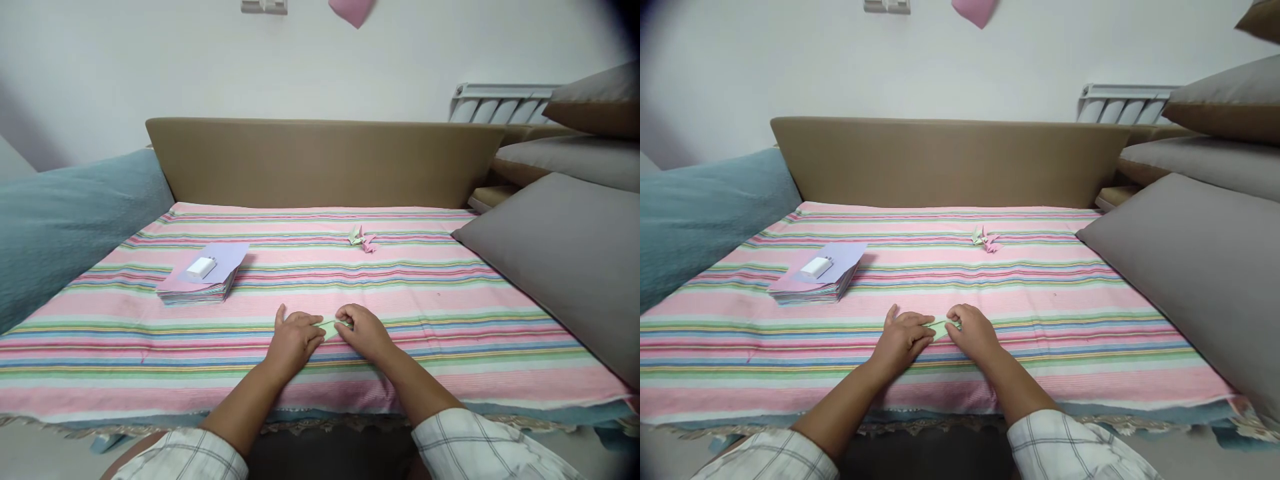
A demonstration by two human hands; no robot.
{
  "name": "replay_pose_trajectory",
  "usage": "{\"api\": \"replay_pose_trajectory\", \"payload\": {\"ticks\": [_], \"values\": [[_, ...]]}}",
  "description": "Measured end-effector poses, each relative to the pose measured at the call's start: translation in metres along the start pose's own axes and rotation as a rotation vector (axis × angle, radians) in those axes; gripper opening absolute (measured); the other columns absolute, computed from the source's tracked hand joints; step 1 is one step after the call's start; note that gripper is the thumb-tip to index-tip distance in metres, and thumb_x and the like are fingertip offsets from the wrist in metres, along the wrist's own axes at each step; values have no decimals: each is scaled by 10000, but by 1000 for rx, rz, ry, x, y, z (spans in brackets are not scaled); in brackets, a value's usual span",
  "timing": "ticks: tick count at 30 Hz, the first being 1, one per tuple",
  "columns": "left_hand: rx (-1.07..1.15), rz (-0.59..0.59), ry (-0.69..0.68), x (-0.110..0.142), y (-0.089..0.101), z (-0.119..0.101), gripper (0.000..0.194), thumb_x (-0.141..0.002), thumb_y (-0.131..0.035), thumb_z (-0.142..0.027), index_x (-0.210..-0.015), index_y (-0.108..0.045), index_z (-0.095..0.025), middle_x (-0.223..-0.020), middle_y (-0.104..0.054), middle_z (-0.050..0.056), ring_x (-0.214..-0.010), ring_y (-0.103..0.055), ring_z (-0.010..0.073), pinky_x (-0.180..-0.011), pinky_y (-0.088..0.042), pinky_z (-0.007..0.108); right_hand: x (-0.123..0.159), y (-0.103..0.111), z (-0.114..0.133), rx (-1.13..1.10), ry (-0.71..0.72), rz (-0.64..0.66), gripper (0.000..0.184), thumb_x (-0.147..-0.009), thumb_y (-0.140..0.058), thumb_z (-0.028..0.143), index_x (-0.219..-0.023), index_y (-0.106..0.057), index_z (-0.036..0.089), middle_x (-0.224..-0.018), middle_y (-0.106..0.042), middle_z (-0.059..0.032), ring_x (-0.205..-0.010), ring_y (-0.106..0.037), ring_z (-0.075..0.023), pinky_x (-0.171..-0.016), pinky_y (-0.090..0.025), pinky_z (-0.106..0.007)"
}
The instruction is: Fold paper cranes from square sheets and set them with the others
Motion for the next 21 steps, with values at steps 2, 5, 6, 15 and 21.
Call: {"api": "replay_pose_trajectory", "payload": {"ticks": [2,5,6,15,21], "values": [[6,2,3,0,0,0,98,-794,-602,-278,-838,-681,-316,-1081,-670,4,-1014,-562,217,-1031,-63,599,-1,-2,1,38,14,12,45,-752,-547,180,-771,-582,201,-769,-582,0,-758,-514,-147,-671,-378,-249],[22,5,8,0,1,-1,80,-794,-604,-270,-821,-672,-301,-1079,-670,2,-1016,-561,213,-1032,-55,596,-1,-2,3,88,13,16,81,-752,-529,151,-732,-589,201,-732,-569,2,-733,-508,-144,-650,-369,-243],[27,4,12,0,1,-1,77,-792,-605,-264,-826,-667,-294,-1076,-671,4,-1014,-562,209,-1035,-54,592,-1,-2,4,96,10,14,91,-752,-525,144,-733,-593,201,-731,-568,1,-731,-509,-144,-648,-371,-243],[-20,11,-4,0,4,-5,204,-804,-594,-259,-991,-647,-324,-1096,-664,24,-1020,-564,218,-1031,-46,612,0,4,-2,49,111,57,197,-820,-498,135,-853,-674,218,-870,-637,-35,-847,-566,-166,-761,-443,-291],[-70,18,5,0,3,-3,198,-808,-592,-282,-989,-655,-332,-1126,-651,16,-1031,-560,221,-1030,-78,619,2,3,-7,86,175,74,225,-840,-494,135,-904,-692,219,-878,-633,-49,-862,-566,-168,-775,-457,-292]]}}
Point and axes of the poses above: each hand's wrist, its own x-axis away from the middle knuckle, its own y-axis out of the back of the hand, z = x × y, the point moved 2 cm from there along -x, towards the middle knuckle
